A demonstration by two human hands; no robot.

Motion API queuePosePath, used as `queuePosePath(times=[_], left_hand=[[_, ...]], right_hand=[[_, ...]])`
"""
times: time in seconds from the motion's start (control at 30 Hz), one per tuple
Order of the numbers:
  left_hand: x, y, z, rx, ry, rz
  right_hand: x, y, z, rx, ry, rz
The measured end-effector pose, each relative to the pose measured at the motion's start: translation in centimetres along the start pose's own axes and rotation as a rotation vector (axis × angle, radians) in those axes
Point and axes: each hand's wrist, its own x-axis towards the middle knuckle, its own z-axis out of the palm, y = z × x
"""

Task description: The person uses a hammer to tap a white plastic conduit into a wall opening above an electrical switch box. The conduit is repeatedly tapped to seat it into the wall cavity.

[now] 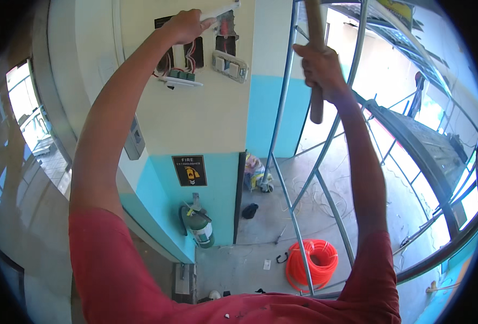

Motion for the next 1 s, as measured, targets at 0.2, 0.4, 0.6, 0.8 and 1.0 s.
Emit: queuePosePath(times=[0.2,0.4,0.6,0.8,1.0], left_hand=[[-0.5,-1.5,2.0,-0.066,0.263,0.119],[-2.3,-3.3,4.6,0.078,0.2,0.061],[-3.5,0.6,-0.5,-0.3,0.106,0.005],[0.0,0.5,-4.6,-0.115,0.045,0.058],[1.2,1.9,-5.8,0.058,-0.047,0.101]], right_hand=[[-9.5,0.2,-6.0,-0.084,0.109,0.134],[-20.5,4.6,-8.2,-0.089,0.106,0.299],[-23.7,3.9,-7.8,0.19,0.048,0.524],[-19.1,2.6,-3.9,0.338,-0.065,0.422],[-14.5,3.6,-0.8,0.164,-0.008,-0.039]])
